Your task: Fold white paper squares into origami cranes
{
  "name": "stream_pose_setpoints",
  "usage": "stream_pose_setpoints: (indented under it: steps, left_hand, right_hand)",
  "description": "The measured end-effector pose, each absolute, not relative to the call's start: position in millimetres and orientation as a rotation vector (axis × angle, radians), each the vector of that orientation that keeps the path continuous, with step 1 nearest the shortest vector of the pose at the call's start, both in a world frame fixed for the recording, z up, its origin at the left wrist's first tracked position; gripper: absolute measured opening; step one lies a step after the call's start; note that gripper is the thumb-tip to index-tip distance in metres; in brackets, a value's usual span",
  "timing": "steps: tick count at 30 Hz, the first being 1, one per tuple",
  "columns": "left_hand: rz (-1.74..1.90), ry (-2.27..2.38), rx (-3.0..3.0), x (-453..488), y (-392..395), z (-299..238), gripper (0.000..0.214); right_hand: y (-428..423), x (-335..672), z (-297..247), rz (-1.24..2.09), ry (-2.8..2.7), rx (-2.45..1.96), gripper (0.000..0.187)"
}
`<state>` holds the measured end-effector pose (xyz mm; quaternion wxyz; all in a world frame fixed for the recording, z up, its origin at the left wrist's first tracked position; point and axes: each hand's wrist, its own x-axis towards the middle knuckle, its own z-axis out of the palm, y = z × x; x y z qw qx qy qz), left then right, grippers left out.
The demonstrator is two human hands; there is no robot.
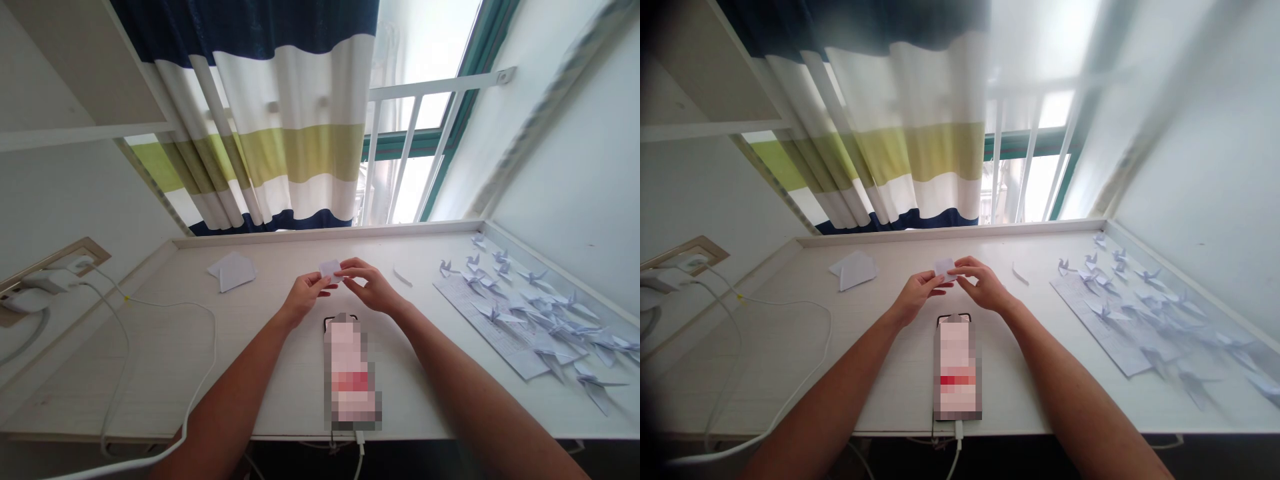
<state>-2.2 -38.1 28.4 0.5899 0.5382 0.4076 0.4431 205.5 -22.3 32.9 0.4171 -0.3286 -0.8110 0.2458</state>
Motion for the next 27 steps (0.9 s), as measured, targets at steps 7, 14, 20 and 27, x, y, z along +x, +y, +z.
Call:
stream_pose_setpoints:
  steps: [7, 14, 20, 27]
  left_hand:
    - [1.025, 0.902, 1.209, 0, -41, 29, 0.054]
    - [1.091, 0.893, 1.204, -2, -37, 20, 0.043]
    - [1.030, 0.807, 1.111, 4, -44, 26, 0.045]
    - [0.992, 0.724, 1.096, 7, -46, 25, 0.044]
  right_hand:
    - [-25, 204, 35, 0.671, -2.052, -0.829, 0.023]
    - [-24, 206, 36, 0.653, -2.132, -0.858, 0.023]
    - [-22, 201, 33, 0.748, -1.976, -0.868, 0.015]
    - [-23, 196, 33, 0.905, -1.769, -0.942, 0.020]
